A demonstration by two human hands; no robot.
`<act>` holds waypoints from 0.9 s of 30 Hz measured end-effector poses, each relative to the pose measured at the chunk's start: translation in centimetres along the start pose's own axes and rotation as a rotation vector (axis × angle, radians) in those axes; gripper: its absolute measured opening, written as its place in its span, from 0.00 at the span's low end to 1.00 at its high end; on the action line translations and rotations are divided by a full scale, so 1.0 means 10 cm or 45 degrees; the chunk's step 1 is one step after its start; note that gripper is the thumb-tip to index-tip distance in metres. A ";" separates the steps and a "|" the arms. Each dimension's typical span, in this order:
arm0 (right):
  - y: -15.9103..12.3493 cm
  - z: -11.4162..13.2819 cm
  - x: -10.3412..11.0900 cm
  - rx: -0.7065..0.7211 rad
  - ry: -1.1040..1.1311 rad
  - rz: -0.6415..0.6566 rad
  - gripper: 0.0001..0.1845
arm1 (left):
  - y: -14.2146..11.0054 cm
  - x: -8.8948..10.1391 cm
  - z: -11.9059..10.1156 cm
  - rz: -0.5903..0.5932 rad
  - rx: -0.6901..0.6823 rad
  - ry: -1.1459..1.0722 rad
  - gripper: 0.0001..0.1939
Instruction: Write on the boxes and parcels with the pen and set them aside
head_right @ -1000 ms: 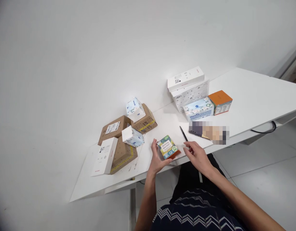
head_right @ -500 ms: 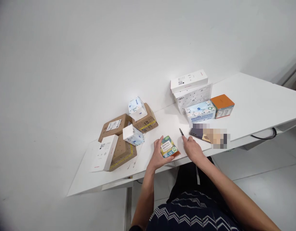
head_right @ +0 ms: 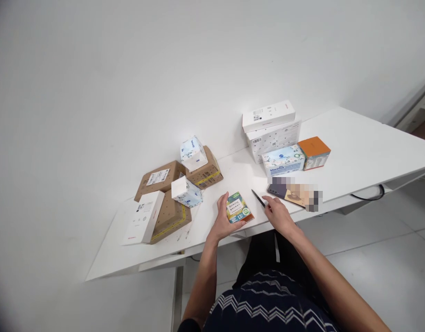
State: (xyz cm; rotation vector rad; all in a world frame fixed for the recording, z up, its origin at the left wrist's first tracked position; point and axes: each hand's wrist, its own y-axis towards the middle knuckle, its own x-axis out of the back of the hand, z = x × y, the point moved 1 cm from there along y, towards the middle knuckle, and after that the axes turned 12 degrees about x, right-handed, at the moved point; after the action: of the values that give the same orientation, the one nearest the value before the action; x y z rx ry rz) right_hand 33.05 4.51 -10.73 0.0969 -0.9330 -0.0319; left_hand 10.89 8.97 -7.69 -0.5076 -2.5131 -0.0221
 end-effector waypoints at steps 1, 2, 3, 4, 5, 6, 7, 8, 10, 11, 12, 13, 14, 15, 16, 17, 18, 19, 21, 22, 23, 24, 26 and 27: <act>0.00 0.00 0.00 0.000 -0.016 -0.007 0.23 | 0.00 -0.01 0.00 -0.013 0.002 -0.018 0.57; 0.01 0.01 -0.01 0.000 -0.038 -0.011 0.23 | -0.01 -0.02 0.00 -0.026 0.003 -0.034 0.57; 0.02 0.03 -0.02 0.001 -0.065 -0.009 0.23 | -0.02 -0.03 0.01 -0.038 0.003 -0.049 0.57; 0.03 0.05 -0.02 0.004 -0.091 -0.002 0.23 | -0.02 -0.03 0.02 -0.048 0.003 -0.061 0.58; 0.04 0.09 -0.03 0.009 -0.115 0.008 0.22 | -0.03 -0.04 0.03 -0.054 0.001 -0.069 0.58; 0.06 0.13 -0.05 0.014 -0.133 0.019 0.20 | -0.03 -0.04 0.04 -0.056 -0.001 -0.071 0.59; 0.07 0.16 -0.06 0.015 -0.144 0.031 0.20 | -0.04 -0.05 0.05 -0.057 -0.006 -0.070 0.60; 0.10 0.20 -0.08 0.011 -0.149 0.042 0.19 | -0.04 -0.05 0.07 -0.055 -0.010 -0.067 0.60; 0.14 0.25 -0.10 -0.008 -0.131 0.067 0.19 | -0.04 -0.05 0.10 -0.056 -0.017 -0.066 0.61; 0.16 0.26 -0.11 -0.017 -0.109 0.081 0.20 | -0.04 -0.06 0.11 -0.060 -0.023 -0.070 0.61; 0.18 0.27 -0.11 -0.023 -0.076 0.095 0.21 | -0.04 -0.06 0.11 -0.067 -0.031 -0.078 0.60; 0.19 0.26 -0.11 -0.021 -0.033 0.109 0.22 | -0.04 -0.06 0.12 -0.074 -0.042 -0.087 0.58; 0.20 0.25 -0.09 -0.012 0.015 0.123 0.23 | -0.05 -0.07 0.12 -0.079 -0.055 -0.096 0.57; 0.20 0.24 -0.07 0.005 0.052 0.142 0.22 | -0.05 -0.07 0.12 -0.081 -0.067 -0.104 0.56; 0.19 0.22 -0.04 0.016 0.120 0.159 0.22 | -0.06 -0.08 0.12 -0.079 -0.076 -0.109 0.56; 0.17 0.20 0.00 0.011 0.251 0.165 0.21 | -0.06 -0.08 0.12 -0.074 -0.078 -0.115 0.56; 0.14 0.18 0.05 -0.018 0.452 0.156 0.20 | -0.07 -0.09 0.12 -0.066 -0.077 -0.121 0.56; 0.10 0.17 0.11 -0.069 0.709 0.131 0.19 | -0.09 -0.09 0.12 -0.057 -0.074 -0.125 0.56; 0.02 0.15 0.24 -0.184 1.273 0.030 0.17 | -0.12 -0.10 0.12 -0.053 -0.068 -0.117 0.57; -0.02 0.16 0.30 -0.215 1.489 -0.025 0.16 | -0.15 -0.10 0.11 -0.067 -0.071 -0.100 0.58; -0.06 0.17 0.37 -0.215 1.608 -0.067 0.16 | -0.18 -0.10 0.10 -0.103 -0.081 -0.074 0.57; -0.09 0.19 0.42 -0.192 1.659 -0.098 0.16 | -0.21 -0.09 0.08 -0.165 -0.099 -0.038 0.55; -0.13 0.25 0.50 -0.107 1.631 -0.132 0.18 | -0.28 -0.10 0.02 -0.365 -0.159 0.052 0.43; -0.14 0.28 0.52 -0.069 1.576 -0.155 0.17 | -0.31 -0.11 -0.02 -0.477 -0.205 0.098 0.33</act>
State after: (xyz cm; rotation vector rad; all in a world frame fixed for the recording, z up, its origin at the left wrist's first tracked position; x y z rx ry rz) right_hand 33.89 2.57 -5.02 0.0999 0.3114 -0.0958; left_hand 10.74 5.67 -7.80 -0.0888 -2.5064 -0.3806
